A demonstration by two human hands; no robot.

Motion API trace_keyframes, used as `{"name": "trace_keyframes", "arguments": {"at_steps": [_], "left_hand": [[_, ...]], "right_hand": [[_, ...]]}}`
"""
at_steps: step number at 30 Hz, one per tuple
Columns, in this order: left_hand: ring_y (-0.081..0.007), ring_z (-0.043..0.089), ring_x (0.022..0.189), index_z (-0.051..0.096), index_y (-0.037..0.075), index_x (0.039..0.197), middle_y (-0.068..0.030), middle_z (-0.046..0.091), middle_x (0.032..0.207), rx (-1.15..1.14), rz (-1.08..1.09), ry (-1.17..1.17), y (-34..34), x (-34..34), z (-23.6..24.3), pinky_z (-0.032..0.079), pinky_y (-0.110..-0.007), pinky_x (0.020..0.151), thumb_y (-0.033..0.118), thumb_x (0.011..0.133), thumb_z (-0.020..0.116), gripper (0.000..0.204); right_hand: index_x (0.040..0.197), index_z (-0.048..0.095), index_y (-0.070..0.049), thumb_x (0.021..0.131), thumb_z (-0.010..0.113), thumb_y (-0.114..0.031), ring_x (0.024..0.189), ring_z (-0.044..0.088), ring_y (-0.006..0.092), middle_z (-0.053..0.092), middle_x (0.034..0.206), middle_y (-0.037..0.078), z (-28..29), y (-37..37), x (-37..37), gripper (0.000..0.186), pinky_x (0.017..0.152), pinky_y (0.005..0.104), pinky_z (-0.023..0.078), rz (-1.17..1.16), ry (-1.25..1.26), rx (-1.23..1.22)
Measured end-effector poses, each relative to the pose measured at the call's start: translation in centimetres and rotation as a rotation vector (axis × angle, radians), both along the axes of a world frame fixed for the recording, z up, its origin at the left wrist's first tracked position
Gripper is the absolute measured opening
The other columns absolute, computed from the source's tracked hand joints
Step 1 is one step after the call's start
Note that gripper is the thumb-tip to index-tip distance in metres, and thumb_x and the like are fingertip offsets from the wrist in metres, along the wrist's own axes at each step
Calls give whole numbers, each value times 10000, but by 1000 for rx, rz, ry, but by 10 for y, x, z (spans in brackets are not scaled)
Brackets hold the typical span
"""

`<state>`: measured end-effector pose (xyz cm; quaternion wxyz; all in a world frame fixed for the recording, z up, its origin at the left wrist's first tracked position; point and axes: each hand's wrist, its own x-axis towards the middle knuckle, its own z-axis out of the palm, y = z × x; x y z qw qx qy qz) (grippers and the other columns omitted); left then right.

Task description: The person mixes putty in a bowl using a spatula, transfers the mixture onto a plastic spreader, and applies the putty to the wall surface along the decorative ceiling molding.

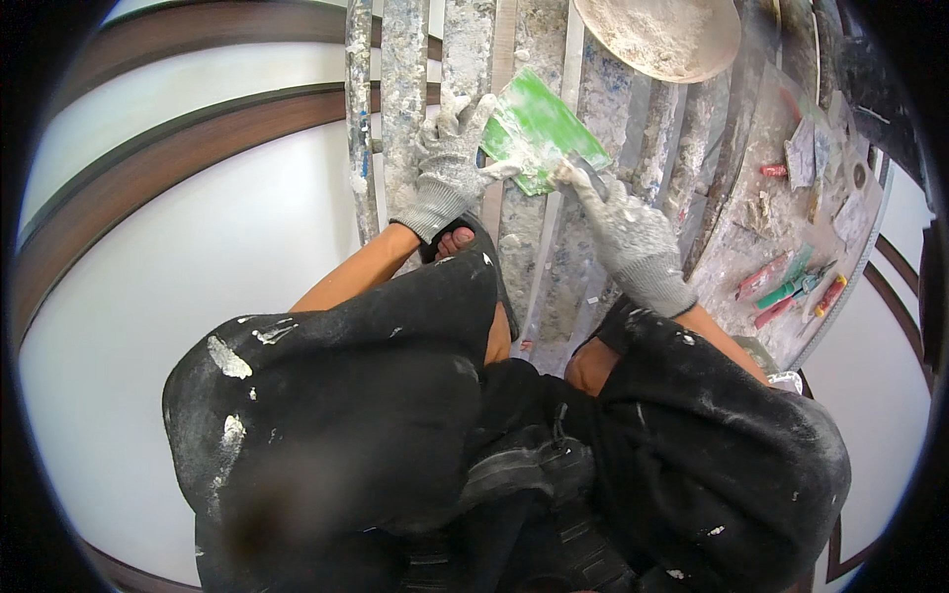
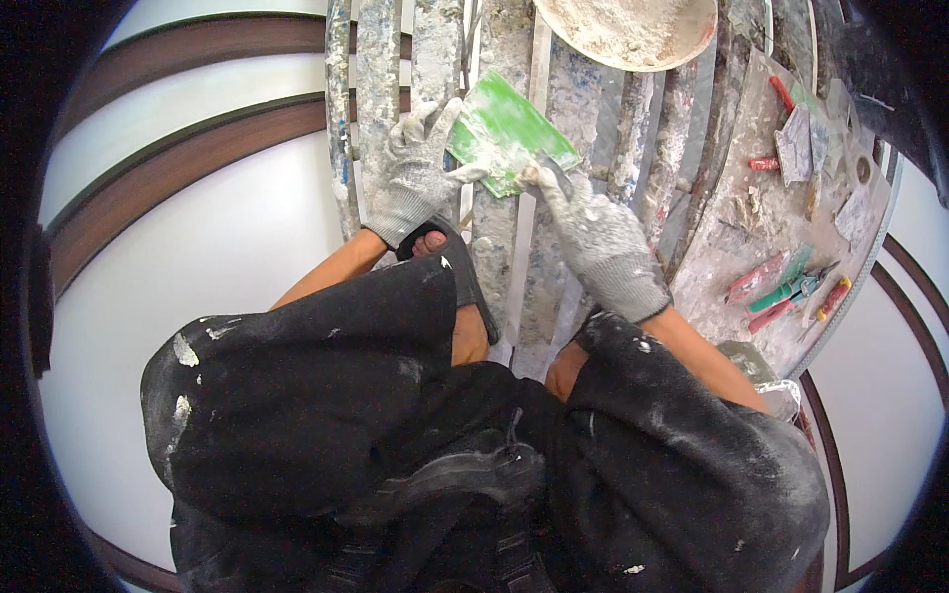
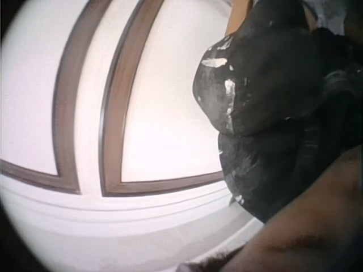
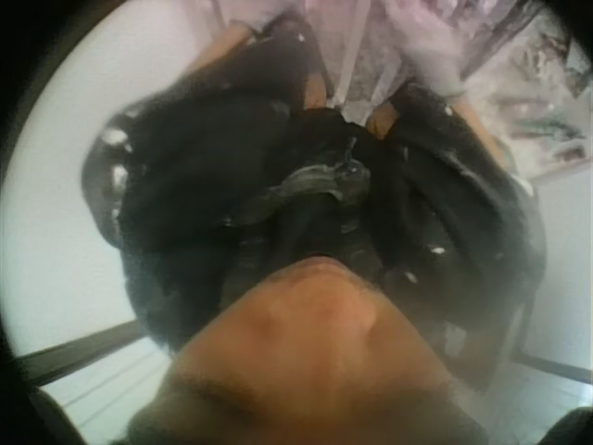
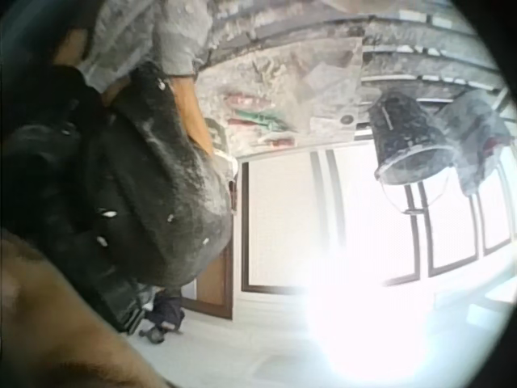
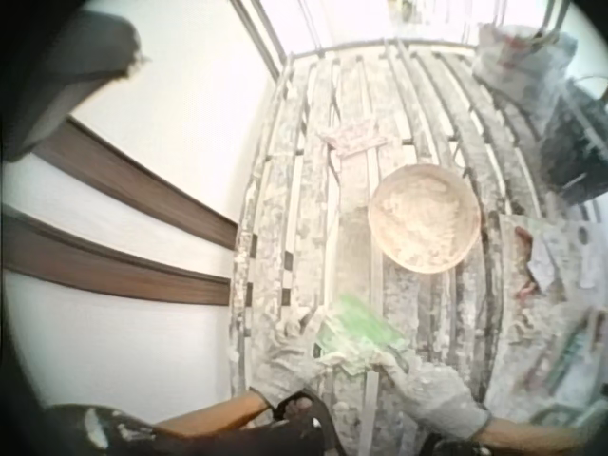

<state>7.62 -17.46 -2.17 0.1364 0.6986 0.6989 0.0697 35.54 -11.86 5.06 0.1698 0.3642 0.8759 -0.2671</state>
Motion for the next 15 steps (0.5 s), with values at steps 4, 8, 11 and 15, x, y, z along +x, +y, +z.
{"name": "trace_keyframes", "arguments": {"at_steps": [4,8,11,15], "left_hand": [[-381,435,1345,451,86,1551,-194,444,1454,-2,23,6,-1,0,2,342,-527,1134,634,817,775,971],[-379,423,1365,408,53,1566,-192,431,1477,-3,-8,-13,8,4,10,333,-526,1145,622,823,779,1007],[-379,412,1377,384,38,1573,-188,418,1494,8,7,-65,3,0,6,323,-523,1155,609,821,787,1026],[-377,380,1404,373,71,1584,-169,394,1510,5,35,-63,-1,0,-5,288,-532,1171,642,782,798,1073]], "right_hand": [[1494,475,-88,975,543,-115,884,721,340,674,1036,211,-18,3,-48,524,699,472,593,-103,207,128],[1449,516,-88,990,537,-157,842,727,352,700,1021,209,-29,11,-61,465,721,485,590,-158,317,220],[1539,436,-126,973,527,-95,884,742,359,684,1128,235,-7,17,-50,574,696,480,613,-147,200,68],[1494,469,-152,1011,496,-122,873,742,344,653,1211,223,-4,2,-25,484,656,468,610,-101,32,26]]}}
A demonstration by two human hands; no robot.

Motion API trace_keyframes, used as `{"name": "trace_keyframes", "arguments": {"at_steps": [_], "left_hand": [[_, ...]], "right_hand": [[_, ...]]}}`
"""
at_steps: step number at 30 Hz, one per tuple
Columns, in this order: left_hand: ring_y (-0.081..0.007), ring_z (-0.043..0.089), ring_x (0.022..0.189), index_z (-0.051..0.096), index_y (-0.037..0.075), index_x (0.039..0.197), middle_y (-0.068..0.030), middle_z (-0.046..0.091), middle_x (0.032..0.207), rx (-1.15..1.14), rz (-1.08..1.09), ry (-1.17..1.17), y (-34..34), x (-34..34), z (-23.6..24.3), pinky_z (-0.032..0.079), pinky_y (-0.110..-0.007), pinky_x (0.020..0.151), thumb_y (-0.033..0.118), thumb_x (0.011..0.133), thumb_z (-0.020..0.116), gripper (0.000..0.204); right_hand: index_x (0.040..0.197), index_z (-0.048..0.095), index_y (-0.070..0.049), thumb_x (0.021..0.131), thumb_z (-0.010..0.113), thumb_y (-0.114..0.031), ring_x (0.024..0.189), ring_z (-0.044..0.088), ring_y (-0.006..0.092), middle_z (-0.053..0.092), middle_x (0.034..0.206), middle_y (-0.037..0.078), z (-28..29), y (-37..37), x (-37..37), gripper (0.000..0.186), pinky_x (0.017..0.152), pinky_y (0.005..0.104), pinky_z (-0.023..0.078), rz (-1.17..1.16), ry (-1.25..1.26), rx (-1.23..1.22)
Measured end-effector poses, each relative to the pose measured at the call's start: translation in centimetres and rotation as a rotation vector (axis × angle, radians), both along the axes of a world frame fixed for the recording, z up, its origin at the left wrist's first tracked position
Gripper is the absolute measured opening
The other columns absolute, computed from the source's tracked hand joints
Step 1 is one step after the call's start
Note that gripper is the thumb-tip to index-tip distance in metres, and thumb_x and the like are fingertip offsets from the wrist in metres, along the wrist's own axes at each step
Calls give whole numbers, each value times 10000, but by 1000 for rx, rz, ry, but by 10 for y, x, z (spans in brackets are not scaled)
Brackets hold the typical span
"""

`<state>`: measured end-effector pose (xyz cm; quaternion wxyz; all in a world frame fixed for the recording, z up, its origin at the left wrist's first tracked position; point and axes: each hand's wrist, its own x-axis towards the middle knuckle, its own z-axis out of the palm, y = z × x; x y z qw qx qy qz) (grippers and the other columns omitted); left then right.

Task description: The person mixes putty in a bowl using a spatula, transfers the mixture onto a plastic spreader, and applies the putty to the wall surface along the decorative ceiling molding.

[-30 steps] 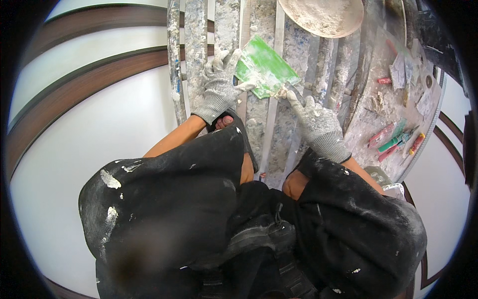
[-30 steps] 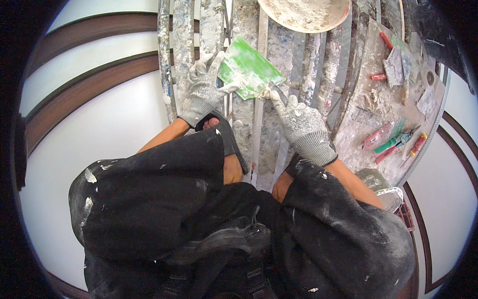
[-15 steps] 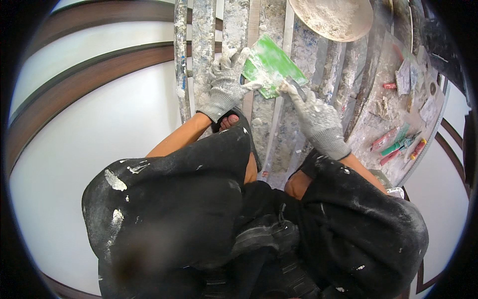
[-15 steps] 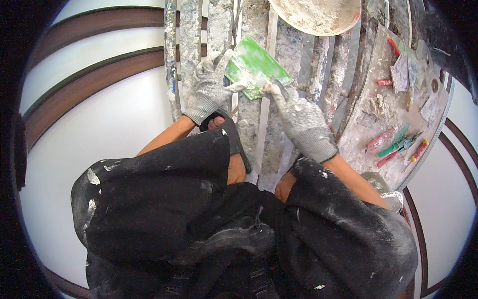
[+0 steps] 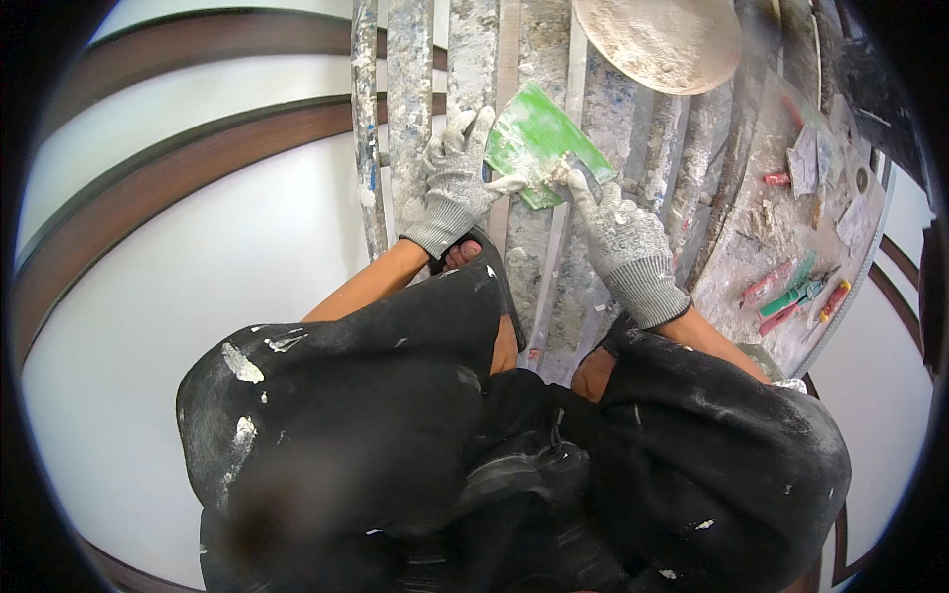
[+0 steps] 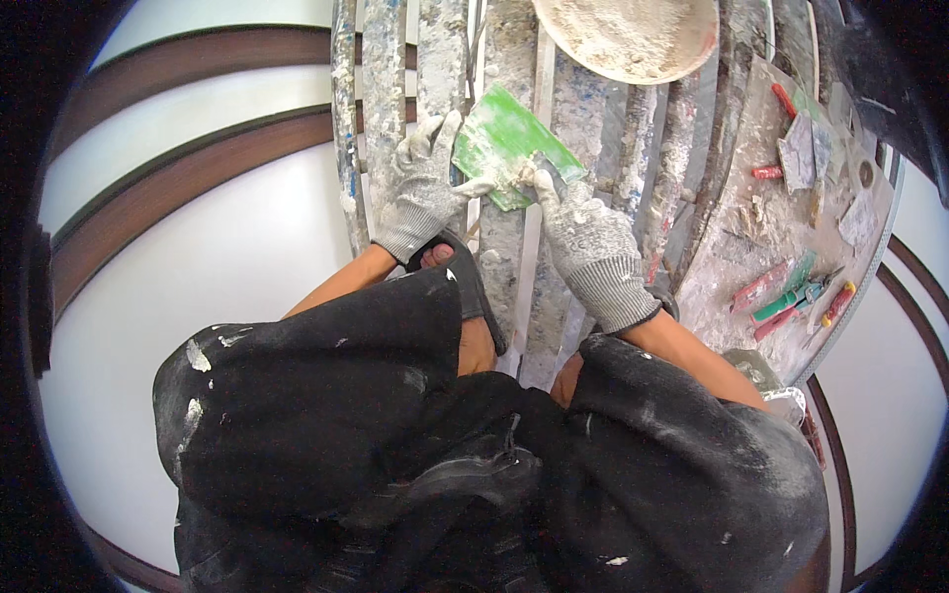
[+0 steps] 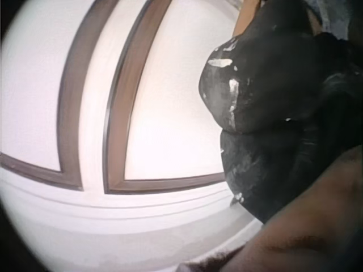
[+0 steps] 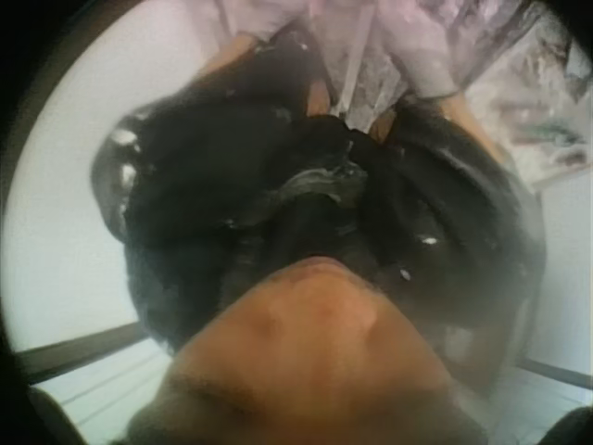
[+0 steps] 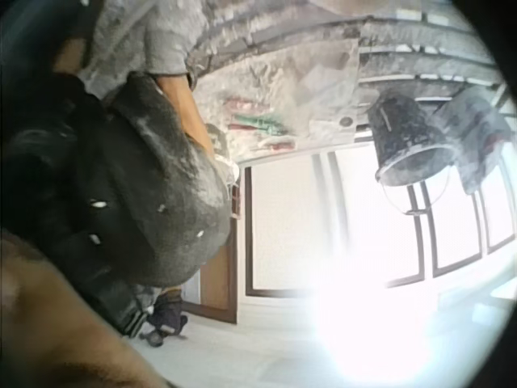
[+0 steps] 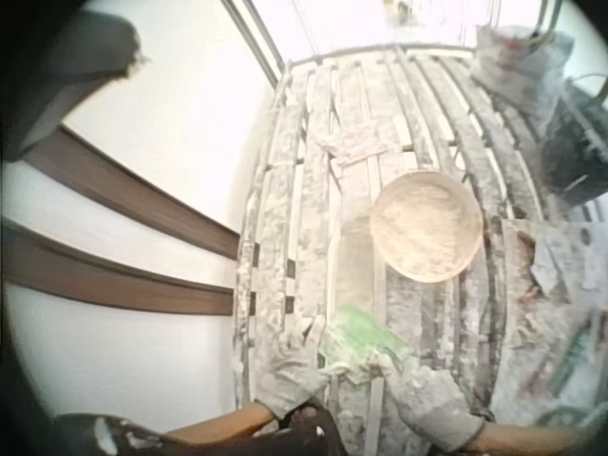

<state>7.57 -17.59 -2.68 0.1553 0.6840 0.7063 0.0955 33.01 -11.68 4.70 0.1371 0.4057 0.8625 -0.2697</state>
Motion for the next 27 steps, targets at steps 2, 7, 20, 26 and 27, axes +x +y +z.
{"name": "trace_keyframes", "arguments": {"at_steps": [2,7,20,26,27], "left_hand": [[-372,354,1416,358,124,1608,-147,379,1532,-11,29,-37,-3,-2,-9,255,-553,1175,709,741,788,1131],[-388,351,1418,345,120,1614,-167,360,1542,-13,44,-11,-2,1,-13,256,-563,1176,733,726,784,1164],[-400,411,1382,376,-16,1541,-213,412,1471,-20,47,45,-1,8,2,336,-521,1156,575,758,867,1097],[-425,382,1422,374,11,1563,-250,403,1510,-106,68,79,-2,9,13,310,-522,1188,533,733,881,1103],[-425,384,1421,381,14,1561,-251,406,1511,-110,57,67,1,12,18,312,-525,1186,528,736,881,1093]], "right_hand": [[1494,469,-159,1004,495,-103,858,741,347,651,1202,225,-12,-2,-1,495,654,480,610,28,-3,63],[1547,430,-127,987,568,-170,887,751,335,694,1063,197,-19,31,-50,578,682,430,616,-49,211,151],[1382,543,-19,999,592,-290,958,741,351,707,1121,225,-8,34,-54,472,769,467,602,-110,132,6],[1396,545,-22,962,612,-245,919,742,307,701,1077,217,-34,39,-45,493,713,456,588,-52,349,262],[1459,511,-29,946,618,-212,851,723,288,683,1078,216,-32,36,-28,555,674,452,573,-25,494,420]]}}
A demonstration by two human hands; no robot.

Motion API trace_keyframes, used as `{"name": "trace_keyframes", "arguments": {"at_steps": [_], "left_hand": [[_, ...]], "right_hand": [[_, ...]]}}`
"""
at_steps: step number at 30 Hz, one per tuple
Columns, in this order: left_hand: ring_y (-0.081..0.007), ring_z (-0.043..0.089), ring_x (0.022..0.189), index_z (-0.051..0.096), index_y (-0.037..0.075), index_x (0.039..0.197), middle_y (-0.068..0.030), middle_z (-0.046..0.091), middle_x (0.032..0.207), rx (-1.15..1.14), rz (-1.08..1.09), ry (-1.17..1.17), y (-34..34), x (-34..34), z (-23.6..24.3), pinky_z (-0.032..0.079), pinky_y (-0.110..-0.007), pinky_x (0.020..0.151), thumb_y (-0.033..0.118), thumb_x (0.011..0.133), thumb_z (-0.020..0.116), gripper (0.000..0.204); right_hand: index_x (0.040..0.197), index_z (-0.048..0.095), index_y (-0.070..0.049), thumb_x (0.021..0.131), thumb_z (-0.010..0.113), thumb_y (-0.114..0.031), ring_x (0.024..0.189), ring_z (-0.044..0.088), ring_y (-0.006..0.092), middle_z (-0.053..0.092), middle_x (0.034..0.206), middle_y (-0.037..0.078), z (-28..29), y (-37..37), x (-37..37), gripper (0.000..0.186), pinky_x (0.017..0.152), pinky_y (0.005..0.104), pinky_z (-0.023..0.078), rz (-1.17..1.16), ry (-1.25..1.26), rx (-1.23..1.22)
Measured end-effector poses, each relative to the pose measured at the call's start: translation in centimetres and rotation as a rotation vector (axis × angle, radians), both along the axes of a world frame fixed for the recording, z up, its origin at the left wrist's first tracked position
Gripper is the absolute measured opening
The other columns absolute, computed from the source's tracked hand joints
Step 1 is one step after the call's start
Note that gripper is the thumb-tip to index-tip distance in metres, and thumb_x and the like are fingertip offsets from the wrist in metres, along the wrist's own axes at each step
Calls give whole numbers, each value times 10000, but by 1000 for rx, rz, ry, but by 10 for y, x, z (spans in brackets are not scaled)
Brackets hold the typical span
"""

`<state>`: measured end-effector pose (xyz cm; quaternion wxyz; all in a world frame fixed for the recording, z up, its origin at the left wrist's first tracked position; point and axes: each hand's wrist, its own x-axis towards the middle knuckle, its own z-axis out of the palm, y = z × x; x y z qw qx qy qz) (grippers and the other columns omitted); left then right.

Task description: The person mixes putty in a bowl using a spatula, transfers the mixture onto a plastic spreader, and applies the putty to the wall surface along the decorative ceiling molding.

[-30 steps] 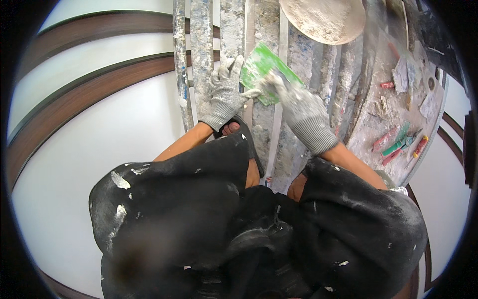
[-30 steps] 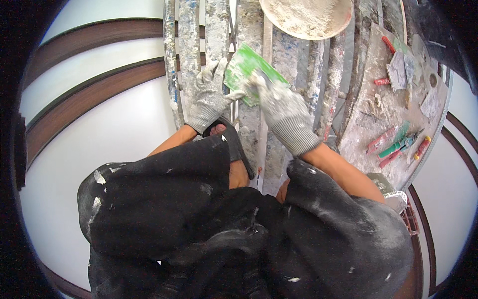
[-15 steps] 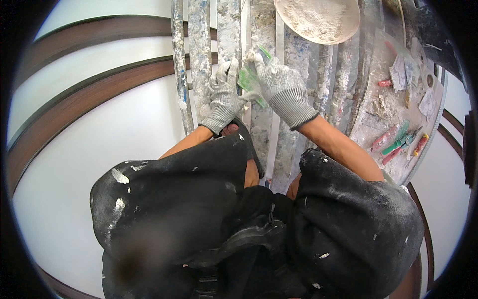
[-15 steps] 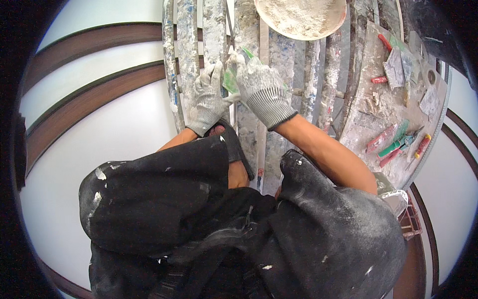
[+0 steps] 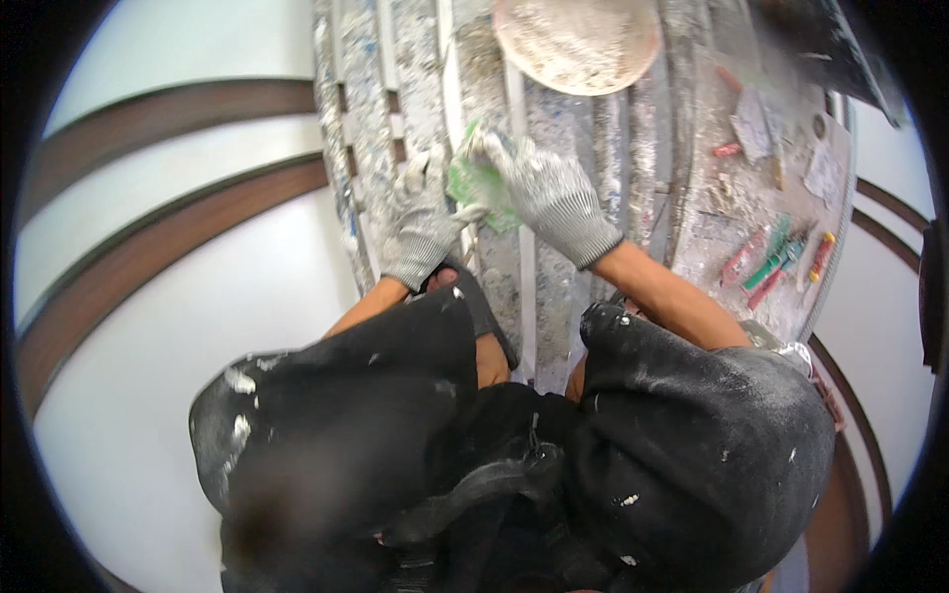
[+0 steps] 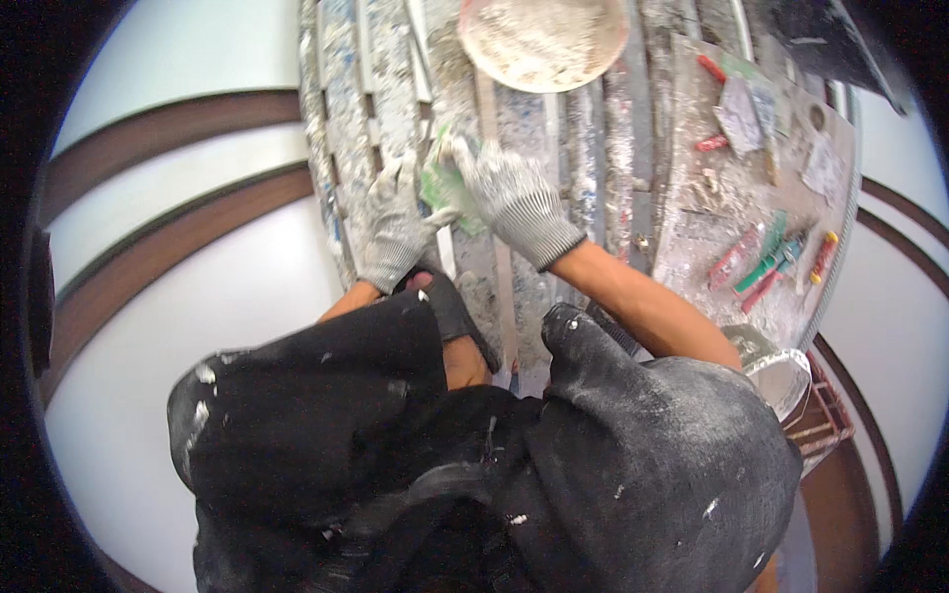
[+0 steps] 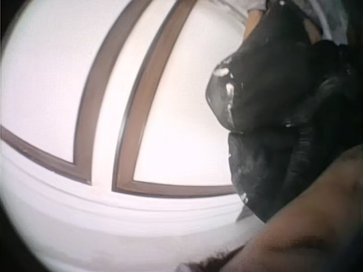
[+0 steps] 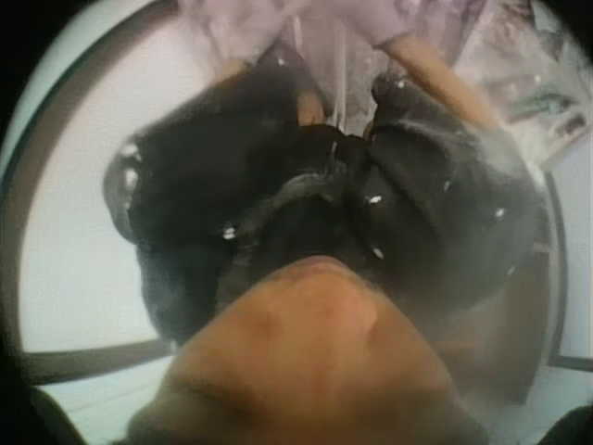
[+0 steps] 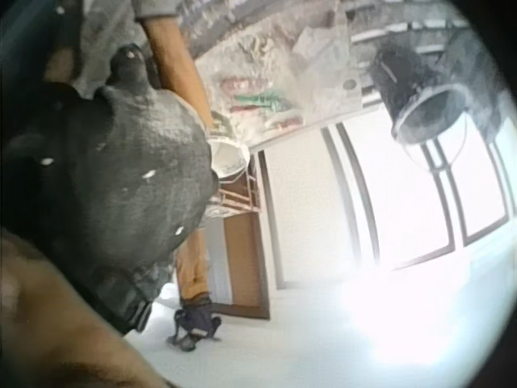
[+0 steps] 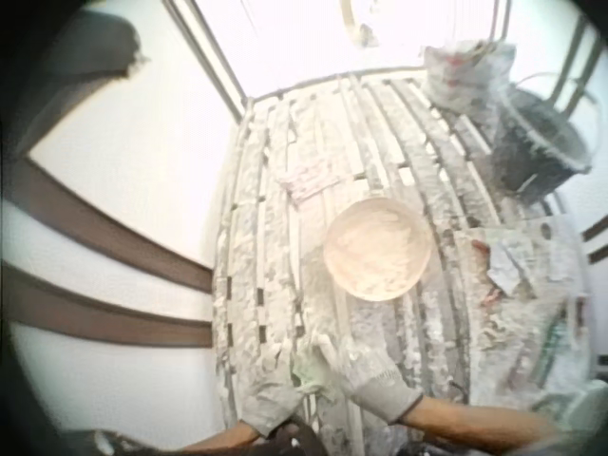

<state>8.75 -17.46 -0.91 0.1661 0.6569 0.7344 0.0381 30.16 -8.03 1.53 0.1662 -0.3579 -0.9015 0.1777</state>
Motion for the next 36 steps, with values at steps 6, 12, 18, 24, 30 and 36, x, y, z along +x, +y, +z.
{"name": "trace_keyframes", "arguments": {"at_steps": [6,12,18,24,30,36], "left_hand": [[-403,372,1427,375,57,1593,-223,398,1512,62,-57,-25,2,-5,-4,302,-518,1183,518,774,858,1056],[-388,381,1420,391,82,1590,-198,413,1509,47,-99,-26,7,2,0,303,-509,1185,535,800,841,1016],[-393,391,1431,400,81,1587,-213,410,1532,42,-98,-5,5,2,5,293,-515,1197,507,827,818,966],[-385,386,1416,428,71,1564,-187,401,1517,67,-100,36,1,-5,-5,304,-505,1194,530,792,844,990],[-382,355,1441,422,73,1561,-187,400,1515,91,-113,-10,2,-2,-5,276,-516,1206,505,818,836,954],[-371,361,1440,466,69,1520,-181,410,1496,51,-59,-68,2,-5,-2,281,-499,1209,465,834,834,874]], "right_hand": [[1524,462,-160,953,600,-108,920,722,365,695,1150,171,33,-29,82,590,748,466,578,-211,-87,-397],[1443,502,-95,1042,559,-152,838,717,302,710,1038,167,61,-35,164,409,771,416,579,-663,254,-528],[1337,547,-56,1089,499,-154,670,612,99,691,945,38,67,-59,223,271,609,259,505,-1055,668,-430],[954,626,-35,1103,468,-216,588,572,84,636,811,20,53,-76,246,283,543,242,454,-1124,655,-707],[1328,609,-8,1032,598,-152,938,692,203,682,1220,128,41,-75,221,330,833,333,545,-973,293,-297],[1470,547,-24,978,675,-83,1270,627,296,637,1383,207,51,-75,203,512,1072,385,475,-814,115,-231]]}}
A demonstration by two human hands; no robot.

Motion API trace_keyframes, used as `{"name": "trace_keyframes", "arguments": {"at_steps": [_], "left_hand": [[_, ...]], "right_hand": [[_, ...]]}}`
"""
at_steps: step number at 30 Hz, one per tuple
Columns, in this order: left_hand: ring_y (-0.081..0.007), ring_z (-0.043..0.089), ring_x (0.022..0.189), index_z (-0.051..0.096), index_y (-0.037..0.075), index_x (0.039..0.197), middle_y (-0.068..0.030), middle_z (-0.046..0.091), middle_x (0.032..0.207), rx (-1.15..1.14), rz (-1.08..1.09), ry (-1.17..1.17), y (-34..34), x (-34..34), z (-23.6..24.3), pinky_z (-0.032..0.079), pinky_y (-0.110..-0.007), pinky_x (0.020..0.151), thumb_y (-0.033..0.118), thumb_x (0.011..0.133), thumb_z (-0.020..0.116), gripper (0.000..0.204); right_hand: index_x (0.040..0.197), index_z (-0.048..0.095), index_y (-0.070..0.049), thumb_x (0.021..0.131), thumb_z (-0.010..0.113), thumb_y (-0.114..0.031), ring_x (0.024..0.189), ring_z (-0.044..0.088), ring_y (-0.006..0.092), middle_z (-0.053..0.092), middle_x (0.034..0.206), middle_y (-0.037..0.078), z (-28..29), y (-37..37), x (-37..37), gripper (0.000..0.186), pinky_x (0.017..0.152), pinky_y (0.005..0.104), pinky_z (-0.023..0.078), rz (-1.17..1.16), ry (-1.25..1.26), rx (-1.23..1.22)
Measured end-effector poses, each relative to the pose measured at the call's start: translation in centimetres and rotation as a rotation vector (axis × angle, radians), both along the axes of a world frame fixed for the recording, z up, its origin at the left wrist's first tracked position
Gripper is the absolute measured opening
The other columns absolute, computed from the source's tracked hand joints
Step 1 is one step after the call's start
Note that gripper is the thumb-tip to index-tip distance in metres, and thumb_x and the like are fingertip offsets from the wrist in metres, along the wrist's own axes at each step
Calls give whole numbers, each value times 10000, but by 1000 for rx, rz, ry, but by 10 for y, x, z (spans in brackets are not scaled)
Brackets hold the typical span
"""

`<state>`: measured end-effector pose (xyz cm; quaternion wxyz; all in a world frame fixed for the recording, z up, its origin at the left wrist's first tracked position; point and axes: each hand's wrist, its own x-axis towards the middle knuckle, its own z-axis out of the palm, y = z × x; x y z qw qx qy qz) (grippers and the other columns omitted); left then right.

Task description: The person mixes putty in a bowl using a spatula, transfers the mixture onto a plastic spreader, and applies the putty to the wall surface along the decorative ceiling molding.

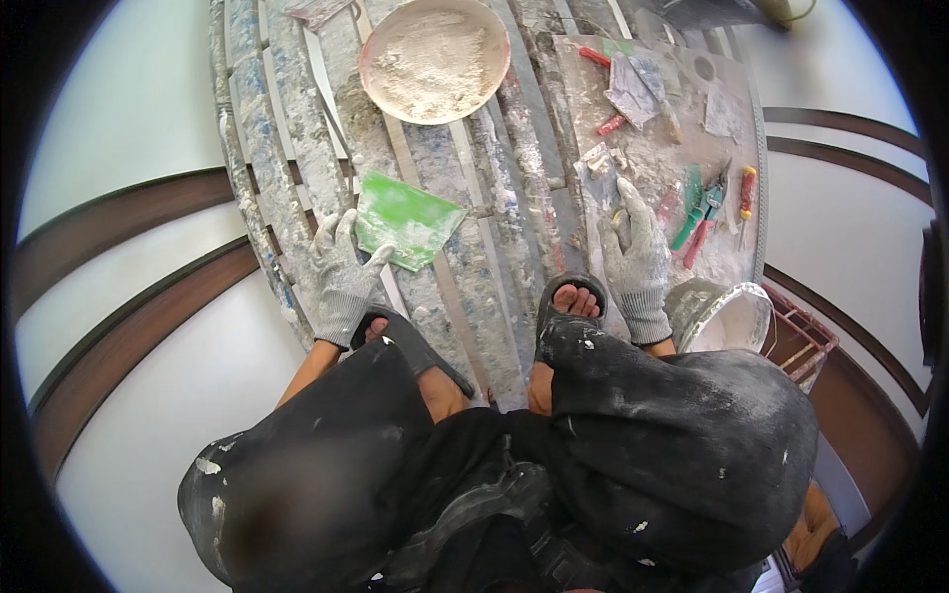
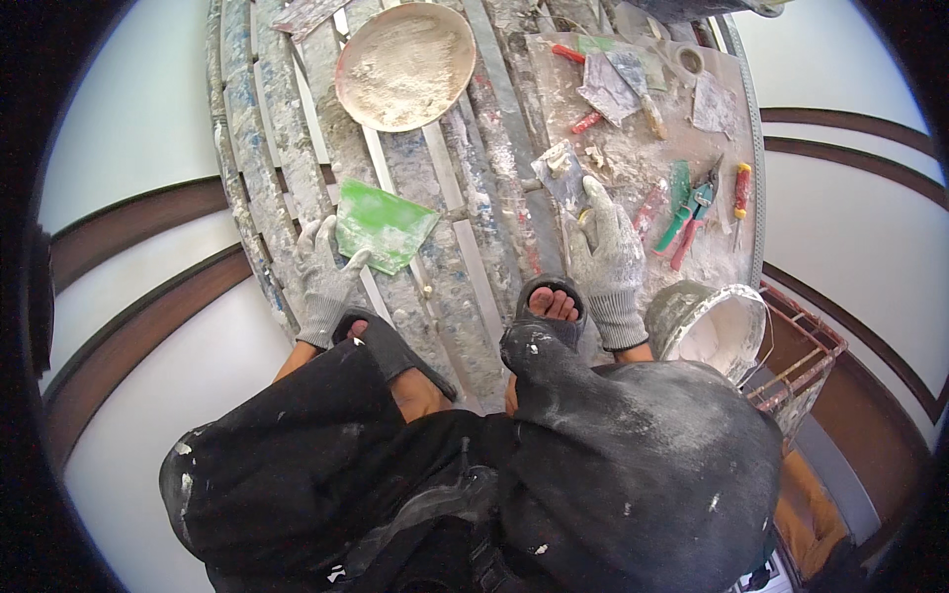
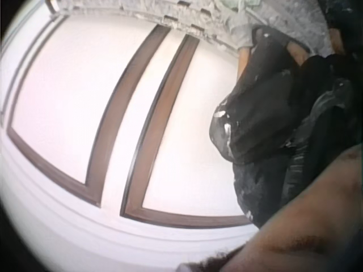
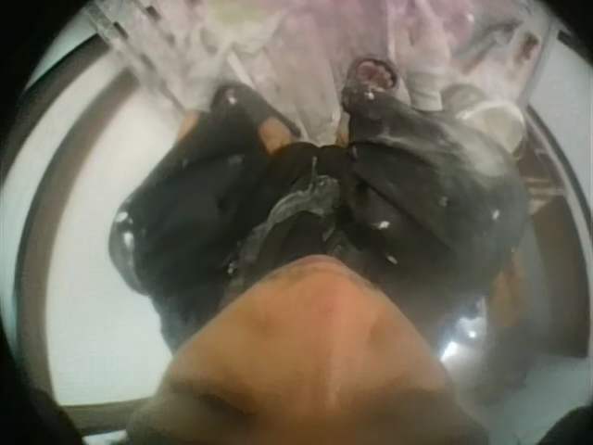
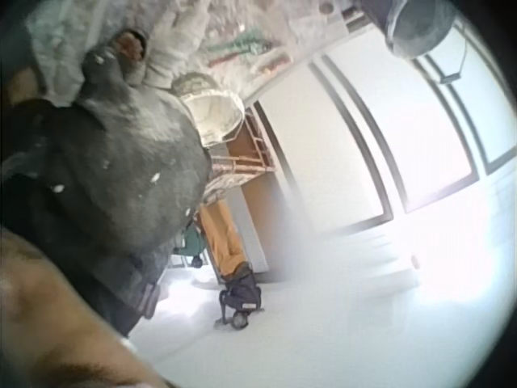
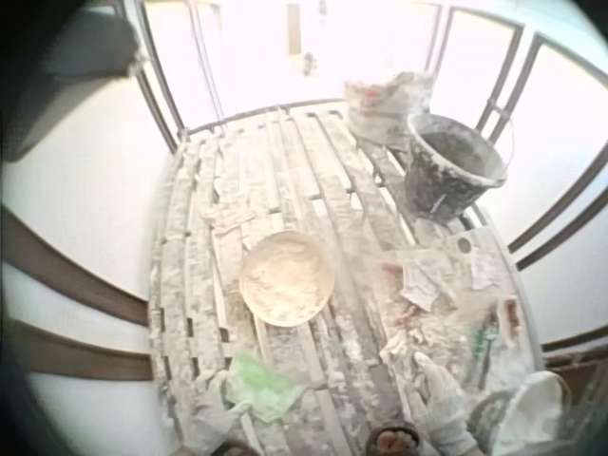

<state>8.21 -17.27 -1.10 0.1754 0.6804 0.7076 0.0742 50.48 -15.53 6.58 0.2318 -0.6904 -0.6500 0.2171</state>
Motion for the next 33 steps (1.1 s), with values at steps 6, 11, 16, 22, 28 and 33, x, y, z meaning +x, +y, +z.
{"name": "trace_keyframes", "arguments": {"at_steps": [6,11,16,22,28,33], "left_hand": [[-355,415,1396,527,18,1445,-179,444,1446,20,23,-60,4,8,8,340,-459,1185,408,842,851,788],[-311,443,1370,528,20,1437,-152,451,1427,66,75,-100,-5,-3,-7,382,-430,1163,382,829,885,793],[-312,435,1374,526,31,1438,-152,447,1432,115,87,-167,-5,-11,-16,381,-435,1163,386,833,880,786],[-382,400,1405,515,49,1473,-177,420,1468,93,32,-67,-8,-15,-20,326,-501,1177,459,857,825,802],[-363,401,1421,502,73,1497,-157,436,1474,123,-25,24,-9,-16,-21,339,-488,1188,438,838,841,826],[-365,400,1425,500,82,1502,-157,432,1482,107,-23,31,-12,-19,-21,337,-496,1186,445,838,837,828]], "right_hand": [[1393,600,-28,990,653,-137,922,706,249,728,1110,152,-5,-1,9,420,848,363,554,-56,42,36],[1241,645,4,1059,589,-203,770,610,67,646,893,5,2,-3,29,282,698,248,504,-434,594,-308],[1281,632,22,1069,581,-222,880,657,145,694,984,63,14,-4,78,327,836,297,531,-201,427,-446],[1294,641,15,1048,553,-274,1149,665,383,697,1195,240,47,42,98,390,999,428,501,338,-114,-599],[1280,699,-72,1019,540,-350,1152,670,375,717,1201,200,13,76,72,413,1015,468,509,641,-336,-750],[1128,768,-118,968,581,-339,1059,702,376,742,1109,182,3,85,66,331,964,480,537,718,-476,-663]]}}
